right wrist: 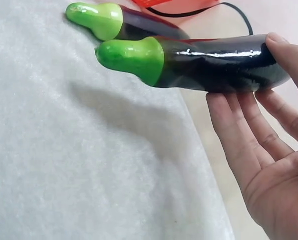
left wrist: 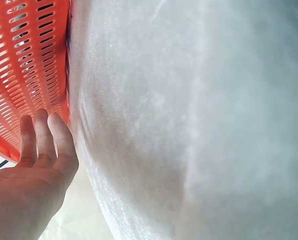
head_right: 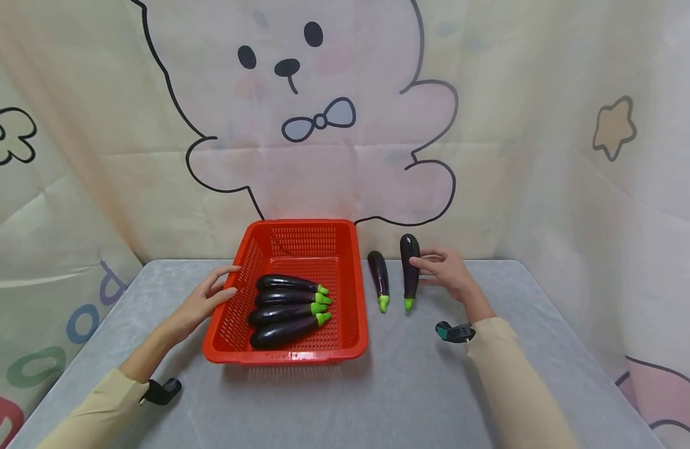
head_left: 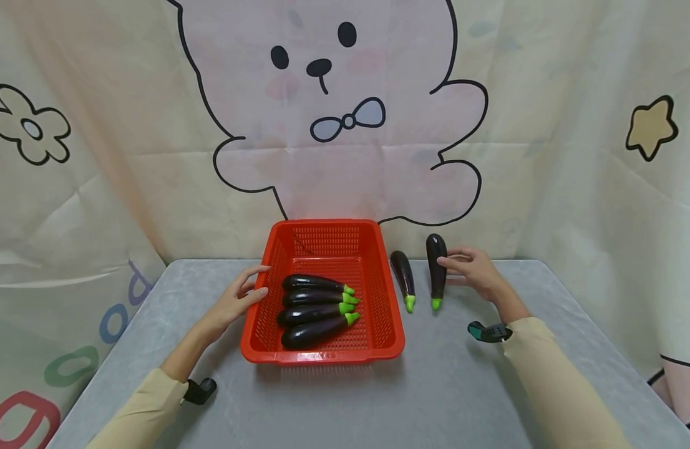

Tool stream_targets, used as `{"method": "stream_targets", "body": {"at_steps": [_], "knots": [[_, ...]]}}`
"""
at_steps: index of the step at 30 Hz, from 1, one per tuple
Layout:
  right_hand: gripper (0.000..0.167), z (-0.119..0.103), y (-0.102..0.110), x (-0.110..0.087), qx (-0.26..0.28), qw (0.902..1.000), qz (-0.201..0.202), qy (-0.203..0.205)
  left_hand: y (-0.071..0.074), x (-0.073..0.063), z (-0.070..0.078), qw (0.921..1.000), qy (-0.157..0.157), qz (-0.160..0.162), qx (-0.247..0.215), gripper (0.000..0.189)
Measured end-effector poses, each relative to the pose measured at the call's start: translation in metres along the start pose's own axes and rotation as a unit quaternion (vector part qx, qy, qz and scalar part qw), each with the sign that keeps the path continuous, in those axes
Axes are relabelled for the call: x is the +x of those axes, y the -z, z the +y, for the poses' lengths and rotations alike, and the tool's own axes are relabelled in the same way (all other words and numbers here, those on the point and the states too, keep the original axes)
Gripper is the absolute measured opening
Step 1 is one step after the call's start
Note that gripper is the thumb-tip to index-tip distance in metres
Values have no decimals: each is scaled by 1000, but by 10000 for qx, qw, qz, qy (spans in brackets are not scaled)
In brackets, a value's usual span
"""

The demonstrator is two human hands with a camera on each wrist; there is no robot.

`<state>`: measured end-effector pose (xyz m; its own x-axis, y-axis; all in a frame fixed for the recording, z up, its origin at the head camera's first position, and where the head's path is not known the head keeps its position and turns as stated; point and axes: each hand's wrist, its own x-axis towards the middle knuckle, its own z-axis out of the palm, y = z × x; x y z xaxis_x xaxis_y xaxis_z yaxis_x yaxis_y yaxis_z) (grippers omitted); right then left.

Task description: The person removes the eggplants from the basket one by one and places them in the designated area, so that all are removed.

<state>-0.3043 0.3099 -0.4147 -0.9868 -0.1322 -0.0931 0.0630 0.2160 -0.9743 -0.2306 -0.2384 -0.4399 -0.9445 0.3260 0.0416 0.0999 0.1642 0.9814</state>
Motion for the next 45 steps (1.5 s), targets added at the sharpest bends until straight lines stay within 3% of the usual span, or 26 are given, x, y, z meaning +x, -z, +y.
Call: {"method": "stream_targets", "body": {"at_steps": [12, 35, 45], "knots": [[66, 19, -5, 10, 261, 9993, -25, -252, 0, -1, 0, 10000, -36, 6, -13, 54], [72, 28, -18, 22, -586, 9978, 300, -22, 0, 1, -2, 10000, -57, -28, -48, 54], [72, 27, -23, 28, -356, 9981, 391, -324, 0, 0, 0, 10000, -52, 0, -79, 54]]}}
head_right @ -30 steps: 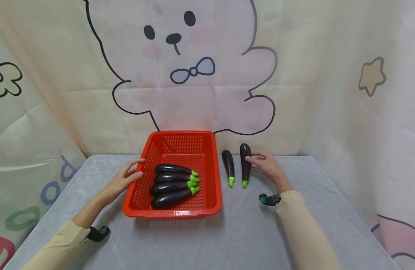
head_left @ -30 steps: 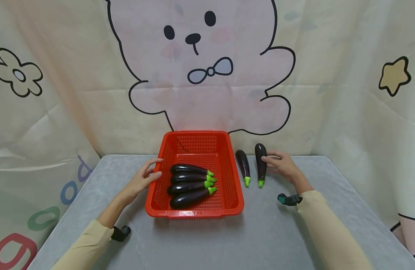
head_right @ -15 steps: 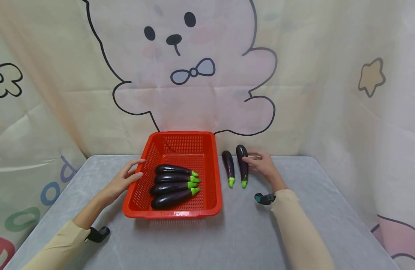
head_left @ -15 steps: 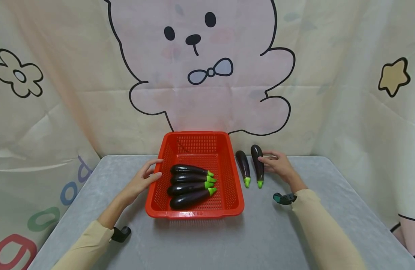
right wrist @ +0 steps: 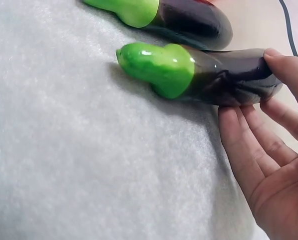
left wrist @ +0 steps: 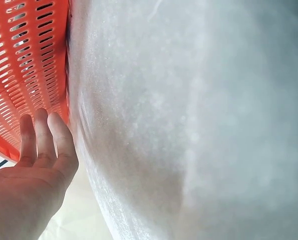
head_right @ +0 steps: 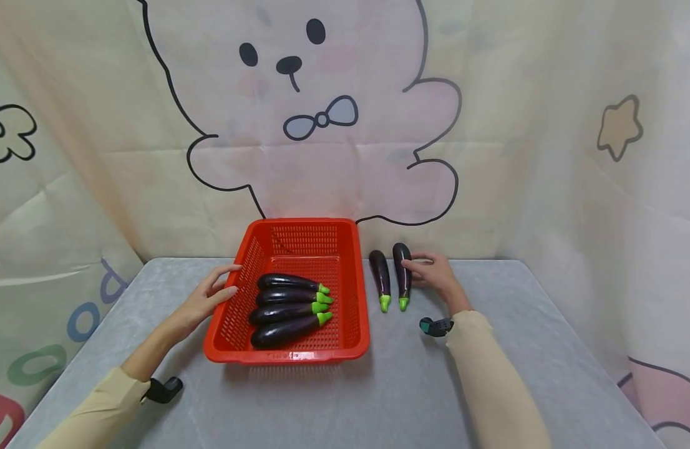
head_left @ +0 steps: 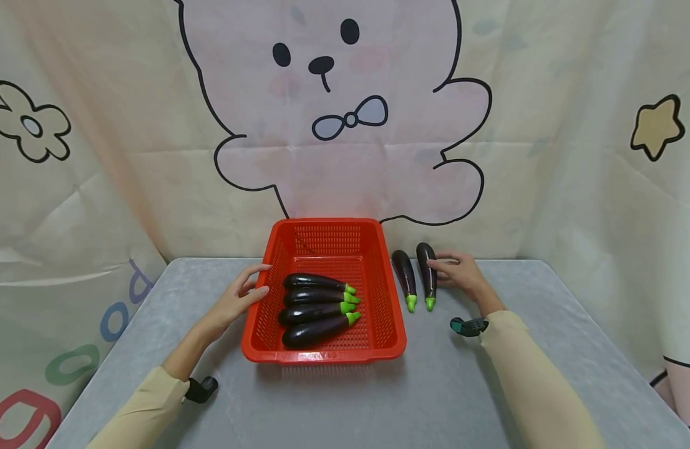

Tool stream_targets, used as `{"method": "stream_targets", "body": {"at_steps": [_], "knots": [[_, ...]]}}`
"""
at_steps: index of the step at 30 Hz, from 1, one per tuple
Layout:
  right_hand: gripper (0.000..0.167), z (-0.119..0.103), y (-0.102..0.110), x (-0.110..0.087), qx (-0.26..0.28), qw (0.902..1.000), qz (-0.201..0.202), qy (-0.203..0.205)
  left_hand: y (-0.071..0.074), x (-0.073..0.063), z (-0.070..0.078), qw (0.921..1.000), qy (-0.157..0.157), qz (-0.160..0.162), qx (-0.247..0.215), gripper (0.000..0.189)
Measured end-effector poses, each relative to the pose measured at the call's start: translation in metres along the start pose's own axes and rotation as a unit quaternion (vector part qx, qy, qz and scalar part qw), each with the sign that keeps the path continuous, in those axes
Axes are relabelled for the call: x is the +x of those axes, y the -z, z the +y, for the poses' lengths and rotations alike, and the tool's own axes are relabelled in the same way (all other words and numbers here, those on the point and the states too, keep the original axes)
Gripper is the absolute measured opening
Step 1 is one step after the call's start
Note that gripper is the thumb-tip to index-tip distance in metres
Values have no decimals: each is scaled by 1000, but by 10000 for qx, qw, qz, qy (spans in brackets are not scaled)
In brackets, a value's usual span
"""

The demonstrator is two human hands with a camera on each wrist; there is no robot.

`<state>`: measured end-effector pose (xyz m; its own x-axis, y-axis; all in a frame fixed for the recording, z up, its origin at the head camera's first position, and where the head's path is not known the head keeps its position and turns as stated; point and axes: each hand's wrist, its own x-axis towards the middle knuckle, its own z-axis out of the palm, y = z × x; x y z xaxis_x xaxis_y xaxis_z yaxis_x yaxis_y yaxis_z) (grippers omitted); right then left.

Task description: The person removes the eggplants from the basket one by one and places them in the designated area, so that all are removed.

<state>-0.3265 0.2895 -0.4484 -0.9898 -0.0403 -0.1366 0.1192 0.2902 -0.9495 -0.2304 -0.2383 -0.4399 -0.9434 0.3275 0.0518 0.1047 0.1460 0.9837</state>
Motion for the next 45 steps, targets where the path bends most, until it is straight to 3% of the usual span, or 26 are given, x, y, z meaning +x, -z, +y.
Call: {"method": "stream_targets", "body": {"at_steps": [8, 21, 27, 35, 45], "knots": [[68, 2, -3, -2, 29, 10000, -5, -80, 0, 0, 0, 10000, -2, -35, -25, 53], [56, 6, 2, -5, -34, 9997, -182, 178, 1, 1, -3, 10000, -21, -5, 22, 53], [55, 2, 8, -7, -71, 9992, -35, 390, 1, 1, -3, 10000, 35, 31, 50, 54], [58, -3, 13, -12, 422, 9966, 310, 641, 0, 1, -3, 10000, -7, 39, -11, 53], [47, -12, 13, -22, 802, 9932, 293, 796, -2, -1, 0, 9996, -257, 79, -31, 53]]}}
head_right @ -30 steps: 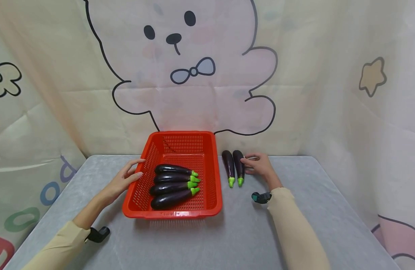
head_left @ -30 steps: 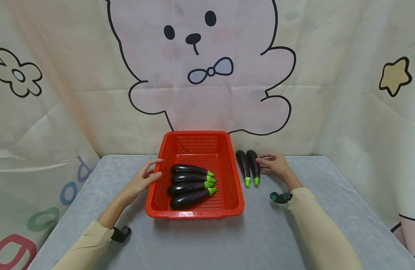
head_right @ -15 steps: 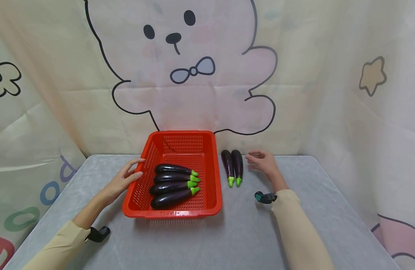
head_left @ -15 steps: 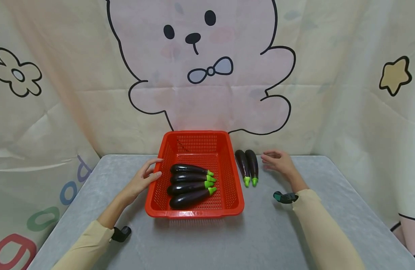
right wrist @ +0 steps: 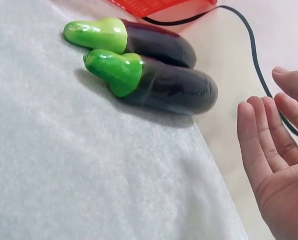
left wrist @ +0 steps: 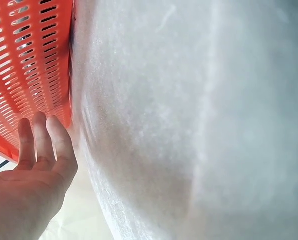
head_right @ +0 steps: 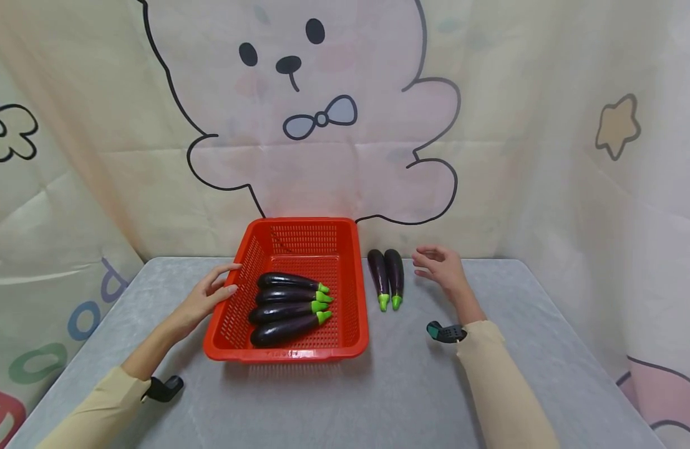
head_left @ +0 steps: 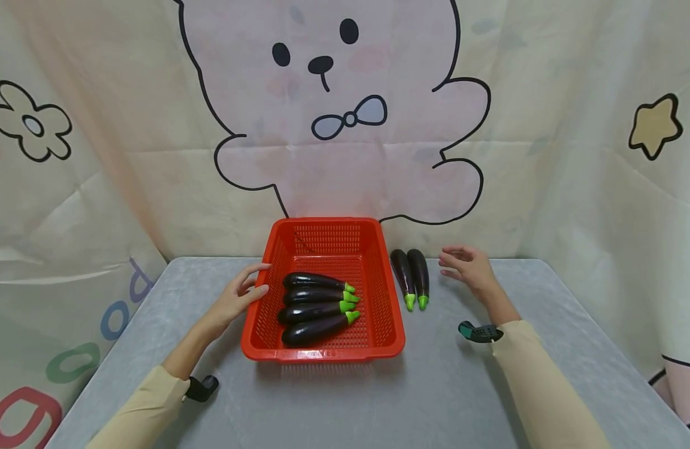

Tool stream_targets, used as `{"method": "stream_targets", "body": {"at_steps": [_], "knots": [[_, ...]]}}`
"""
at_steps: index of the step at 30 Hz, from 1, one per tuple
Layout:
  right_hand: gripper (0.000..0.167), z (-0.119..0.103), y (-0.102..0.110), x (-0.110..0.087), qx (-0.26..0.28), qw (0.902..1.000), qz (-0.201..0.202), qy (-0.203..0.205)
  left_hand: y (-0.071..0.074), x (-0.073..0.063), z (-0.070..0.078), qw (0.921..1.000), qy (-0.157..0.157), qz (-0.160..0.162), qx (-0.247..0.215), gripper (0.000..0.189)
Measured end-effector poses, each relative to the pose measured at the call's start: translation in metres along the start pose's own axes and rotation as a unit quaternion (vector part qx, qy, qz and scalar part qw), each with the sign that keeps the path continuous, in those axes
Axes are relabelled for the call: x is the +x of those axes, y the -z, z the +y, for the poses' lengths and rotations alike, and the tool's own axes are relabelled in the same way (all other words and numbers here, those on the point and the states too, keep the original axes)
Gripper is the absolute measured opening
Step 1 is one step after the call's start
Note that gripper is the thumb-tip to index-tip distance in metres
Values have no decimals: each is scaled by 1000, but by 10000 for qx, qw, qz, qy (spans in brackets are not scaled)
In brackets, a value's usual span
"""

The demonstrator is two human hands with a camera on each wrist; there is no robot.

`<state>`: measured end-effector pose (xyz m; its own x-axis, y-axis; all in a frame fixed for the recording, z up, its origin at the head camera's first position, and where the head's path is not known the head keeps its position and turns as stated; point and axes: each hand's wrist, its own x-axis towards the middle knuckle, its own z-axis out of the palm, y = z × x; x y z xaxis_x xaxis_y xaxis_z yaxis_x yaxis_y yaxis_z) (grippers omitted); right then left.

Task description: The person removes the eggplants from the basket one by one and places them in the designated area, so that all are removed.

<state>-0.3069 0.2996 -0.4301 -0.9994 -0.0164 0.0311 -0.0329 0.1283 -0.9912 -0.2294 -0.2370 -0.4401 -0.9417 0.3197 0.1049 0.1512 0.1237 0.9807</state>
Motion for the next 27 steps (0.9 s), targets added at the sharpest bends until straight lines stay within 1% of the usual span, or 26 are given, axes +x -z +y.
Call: {"method": "stream_targets", "body": {"at_steps": [4, 8, 14, 17, 23, 27], "knots": [[46, -5, -2, -2, 56, 9999, -36, 88, 1, 1, 0, 10000, -26, 12, -6, 53], [42, -8, -6, -3, 195, 9996, -64, 173, 1, 0, -1, 10000, -3, 60, 49, 54], [40, -14, -18, -5, 155, 9992, -160, 331, 1, 1, -1, 9999, 40, 108, 99, 53], [39, -21, -26, -5, 149, 9987, -230, 432, 1, 1, 0, 9999, 22, 106, 89, 53], [34, -40, -42, -5, 516, 9957, -475, 605, 1, 2, 1, 9998, -14, 125, 126, 52], [31, -48, -52, -5, 701, 9935, -602, 669, 1, 1, 2, 9998, -30, 147, 147, 52]]}}
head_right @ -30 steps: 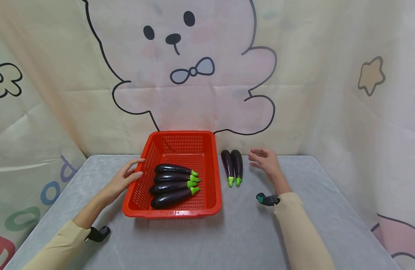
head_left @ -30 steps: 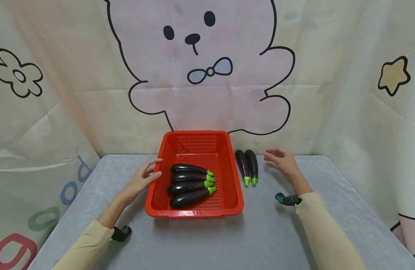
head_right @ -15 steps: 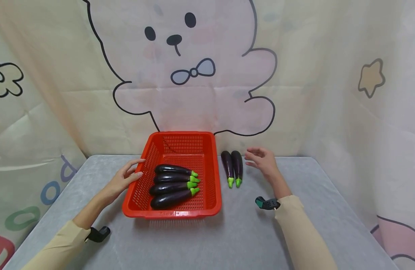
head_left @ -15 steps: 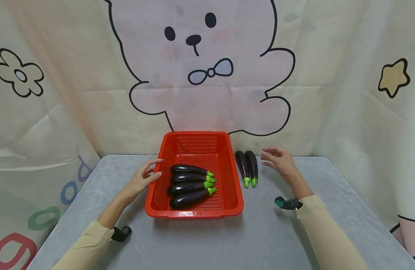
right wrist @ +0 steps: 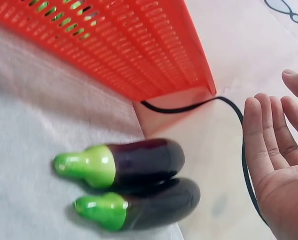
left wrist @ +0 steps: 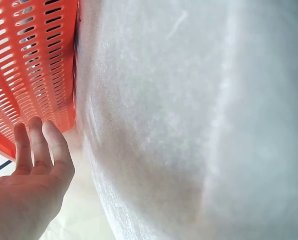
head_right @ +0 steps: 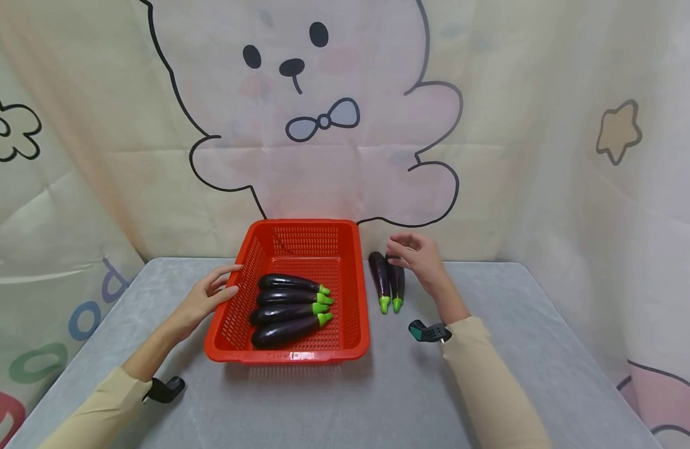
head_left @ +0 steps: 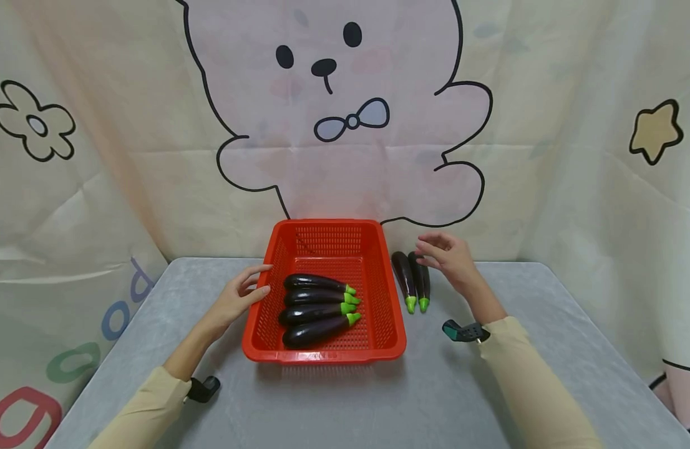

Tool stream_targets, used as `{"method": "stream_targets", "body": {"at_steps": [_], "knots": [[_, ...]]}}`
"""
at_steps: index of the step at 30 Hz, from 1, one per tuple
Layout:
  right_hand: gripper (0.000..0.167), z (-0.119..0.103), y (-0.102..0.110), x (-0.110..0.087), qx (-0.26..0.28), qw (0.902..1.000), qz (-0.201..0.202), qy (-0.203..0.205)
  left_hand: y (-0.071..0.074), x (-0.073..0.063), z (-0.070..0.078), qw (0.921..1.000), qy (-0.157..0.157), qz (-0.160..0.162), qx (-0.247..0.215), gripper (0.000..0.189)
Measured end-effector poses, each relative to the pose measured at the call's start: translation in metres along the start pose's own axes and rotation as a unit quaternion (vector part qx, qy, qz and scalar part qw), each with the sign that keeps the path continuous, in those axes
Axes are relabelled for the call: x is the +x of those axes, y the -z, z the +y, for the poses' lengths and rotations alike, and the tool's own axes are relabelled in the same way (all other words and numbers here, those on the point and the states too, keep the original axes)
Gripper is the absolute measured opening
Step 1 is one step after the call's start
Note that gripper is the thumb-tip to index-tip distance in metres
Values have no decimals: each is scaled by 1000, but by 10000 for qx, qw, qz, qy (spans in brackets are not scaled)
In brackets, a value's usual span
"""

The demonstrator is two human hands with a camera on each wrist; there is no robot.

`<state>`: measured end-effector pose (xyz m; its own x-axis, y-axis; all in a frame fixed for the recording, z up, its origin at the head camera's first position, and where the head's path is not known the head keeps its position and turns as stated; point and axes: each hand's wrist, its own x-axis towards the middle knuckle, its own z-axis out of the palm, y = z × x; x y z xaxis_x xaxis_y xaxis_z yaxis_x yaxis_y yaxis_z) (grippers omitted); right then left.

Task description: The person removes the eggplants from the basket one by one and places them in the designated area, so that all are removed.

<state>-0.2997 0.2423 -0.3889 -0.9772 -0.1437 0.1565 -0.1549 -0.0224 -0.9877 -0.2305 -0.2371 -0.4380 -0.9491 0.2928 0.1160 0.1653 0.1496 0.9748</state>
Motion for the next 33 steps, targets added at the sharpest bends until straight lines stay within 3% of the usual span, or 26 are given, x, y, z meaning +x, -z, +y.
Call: {"method": "stream_targets", "body": {"at_steps": [11, 21, 33], "knots": [[28, -12, -25, 9, -195, 9985, -374, 339, 0, -2, 4, 10000, -39, 32, 7, 53], [39, -24, -49, 20, -508, 9947, -652, 606, -1, -2, 6, 9999, 53, 102, 74, 53], [37, -37, -76, 31, -412, 9937, -944, 446, -2, -2, 6, 9999, 107, 121, 56, 54]]}}
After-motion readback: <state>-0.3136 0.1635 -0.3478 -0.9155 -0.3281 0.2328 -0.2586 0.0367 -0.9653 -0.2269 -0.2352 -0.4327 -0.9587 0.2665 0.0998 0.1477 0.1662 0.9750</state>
